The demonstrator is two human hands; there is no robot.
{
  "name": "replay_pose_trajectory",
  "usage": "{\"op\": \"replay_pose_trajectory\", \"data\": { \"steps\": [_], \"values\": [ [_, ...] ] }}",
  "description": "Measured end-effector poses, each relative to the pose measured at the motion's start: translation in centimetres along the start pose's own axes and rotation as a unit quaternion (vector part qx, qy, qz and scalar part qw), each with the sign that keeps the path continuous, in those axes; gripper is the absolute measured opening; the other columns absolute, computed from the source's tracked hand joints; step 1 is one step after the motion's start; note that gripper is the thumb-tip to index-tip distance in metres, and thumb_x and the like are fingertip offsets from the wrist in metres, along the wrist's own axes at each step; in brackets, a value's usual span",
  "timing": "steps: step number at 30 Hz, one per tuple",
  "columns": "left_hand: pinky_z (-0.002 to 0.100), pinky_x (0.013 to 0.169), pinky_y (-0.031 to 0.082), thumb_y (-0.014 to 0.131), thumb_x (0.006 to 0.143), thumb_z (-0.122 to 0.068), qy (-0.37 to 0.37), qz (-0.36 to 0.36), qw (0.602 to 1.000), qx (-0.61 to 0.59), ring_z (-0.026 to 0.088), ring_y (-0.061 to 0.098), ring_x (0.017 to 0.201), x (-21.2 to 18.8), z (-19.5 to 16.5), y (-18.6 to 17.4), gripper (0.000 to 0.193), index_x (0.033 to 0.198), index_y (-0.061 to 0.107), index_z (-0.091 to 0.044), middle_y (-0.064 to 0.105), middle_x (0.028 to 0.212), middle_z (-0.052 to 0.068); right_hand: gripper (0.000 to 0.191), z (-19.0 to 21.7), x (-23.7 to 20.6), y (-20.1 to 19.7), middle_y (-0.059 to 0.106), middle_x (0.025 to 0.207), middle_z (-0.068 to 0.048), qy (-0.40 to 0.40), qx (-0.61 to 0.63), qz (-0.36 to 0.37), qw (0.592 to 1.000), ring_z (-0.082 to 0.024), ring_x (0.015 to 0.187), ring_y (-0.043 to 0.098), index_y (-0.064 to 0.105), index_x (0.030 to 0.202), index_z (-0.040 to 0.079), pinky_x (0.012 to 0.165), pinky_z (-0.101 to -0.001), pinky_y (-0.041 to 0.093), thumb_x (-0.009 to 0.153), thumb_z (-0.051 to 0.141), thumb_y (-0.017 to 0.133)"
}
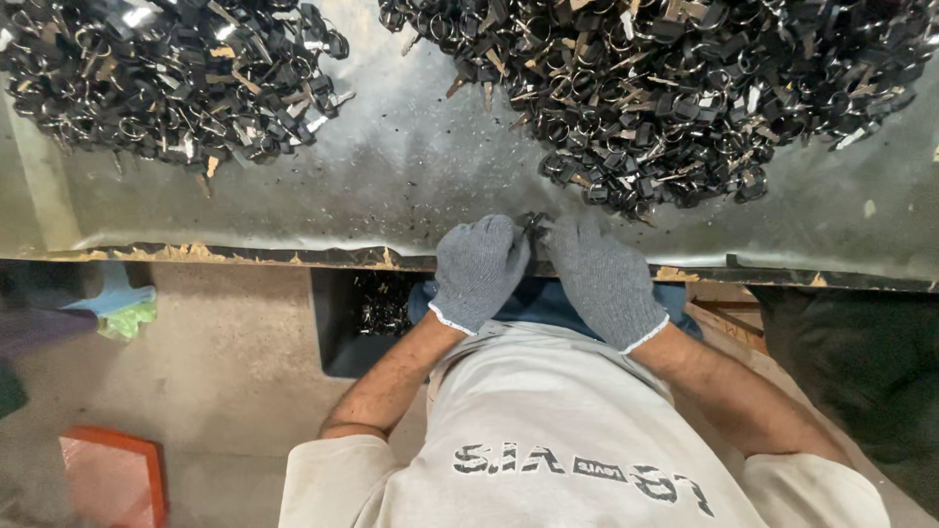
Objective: The person wearing gray gloves picks small black metal parts one at a time from a large pile on the workbench, turns each part over in their hands, and drops selected parts into a bin below the bench, repeating this sorting cycle throughout the episode.
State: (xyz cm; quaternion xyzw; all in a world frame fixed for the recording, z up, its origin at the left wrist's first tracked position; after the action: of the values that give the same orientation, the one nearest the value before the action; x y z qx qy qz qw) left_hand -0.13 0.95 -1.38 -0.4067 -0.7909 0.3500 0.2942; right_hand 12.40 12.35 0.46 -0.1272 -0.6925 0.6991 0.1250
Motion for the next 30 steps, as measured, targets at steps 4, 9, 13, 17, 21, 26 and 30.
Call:
{"op": "replay_pose_trajectory", "data": {
  "steps": [4, 9, 13, 17, 21, 26, 30],
  "values": [
    [0.046, 0.065, 0.051, 0.074, 0.09, -0.018, -0.02, 0.004, 0.999, -0.038, 0.034, 0.066, 0.073, 0.2, -0.4, -0.7, 0.013, 0.088, 0.063, -0.011, 0.066, 0.082, 0.011, 0.026, 0.1, -0.7, 0.1, 0.069, 0.1, -0.019, 0.067, 0.105, 0.074, 0.989, -0.029, 0.063, 0.071, 0.058, 0.107, 0.002, 0.048, -0.0393, 0.056, 0.102, 0.027, 0.062],
    [0.042, 0.066, 0.053, 0.075, 0.094, -0.02, -0.028, 0.018, 0.988, -0.153, 0.031, 0.069, 0.076, 0.7, -0.3, -1.4, 0.014, 0.092, 0.065, -0.011, 0.069, 0.087, 0.01, 0.032, 0.6, -1.0, 0.1, 0.068, 0.085, -0.015, 0.001, 0.124, 0.247, 0.961, -0.03, 0.062, 0.072, 0.056, 0.113, 0.005, 0.05, -0.0426, 0.058, 0.1, 0.033, 0.06],
    [0.044, 0.065, 0.052, 0.076, 0.091, -0.021, -0.019, 0.022, 0.997, -0.069, 0.032, 0.067, 0.073, 0.6, 0.1, -1.3, 0.014, 0.09, 0.066, -0.012, 0.068, 0.083, 0.009, 0.04, 0.0, -0.3, -0.3, 0.068, 0.099, -0.02, 0.091, 0.123, 0.079, 0.985, -0.03, 0.064, 0.071, 0.056, 0.123, -0.002, 0.049, -0.0401, 0.057, 0.099, 0.03, 0.064],
    [0.046, 0.064, 0.051, 0.076, 0.088, -0.021, -0.003, 0.008, 1.0, -0.015, 0.033, 0.065, 0.07, 0.0, 0.5, -0.6, 0.015, 0.088, 0.064, -0.012, 0.065, 0.08, 0.009, 0.019, 0.8, -0.5, 0.6, 0.066, 0.083, -0.012, 0.033, 0.075, 0.077, 0.994, -0.027, 0.066, 0.072, 0.058, 0.099, 0.008, 0.05, -0.0401, 0.056, 0.099, 0.026, 0.064],
    [0.048, 0.063, 0.048, 0.074, 0.084, -0.018, 0.019, 0.025, 0.999, 0.01, 0.033, 0.064, 0.07, -0.8, 0.3, 0.5, 0.016, 0.084, 0.059, -0.01, 0.061, 0.077, 0.01, 0.013, 1.4, 0.3, -0.1, 0.071, 0.1, -0.019, 0.006, 0.012, 0.055, 0.998, -0.025, 0.062, 0.071, 0.058, 0.103, 0.008, 0.046, -0.0369, 0.056, 0.098, 0.019, 0.063],
    [0.047, 0.062, 0.049, 0.073, 0.086, -0.016, 0.014, 0.028, 0.999, -0.002, 0.033, 0.063, 0.068, -1.2, 0.4, 0.5, 0.015, 0.085, 0.059, -0.01, 0.06, 0.075, 0.01, 0.048, -0.3, 2.9, -2.0, 0.069, 0.095, -0.023, -0.005, 0.3, 0.133, 0.945, -0.034, 0.072, 0.072, 0.048, 0.135, -0.006, 0.058, -0.0443, 0.058, 0.098, 0.021, 0.064],
    [0.047, 0.06, 0.049, 0.074, 0.089, -0.018, 0.018, 0.022, 1.0, -0.01, 0.033, 0.064, 0.067, -0.5, 0.3, 0.3, 0.015, 0.087, 0.061, -0.01, 0.062, 0.077, 0.01, 0.057, 0.0, 2.4, -3.0, 0.069, 0.111, -0.028, 0.015, 0.163, -0.012, 0.987, -0.038, 0.086, 0.074, 0.049, 0.144, -0.005, 0.069, -0.0455, 0.06, 0.093, 0.016, 0.063]
  ]
}}
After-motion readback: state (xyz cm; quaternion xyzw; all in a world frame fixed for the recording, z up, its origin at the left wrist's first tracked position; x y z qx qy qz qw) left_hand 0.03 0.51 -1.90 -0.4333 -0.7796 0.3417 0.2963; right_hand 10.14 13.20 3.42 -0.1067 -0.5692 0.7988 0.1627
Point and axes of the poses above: each hand's wrist, its own x-axis towards the middle knuckle, its own y-axis out of the palm, z = x × y, the point moved 3 cm from there along x, towards the middle knuckle
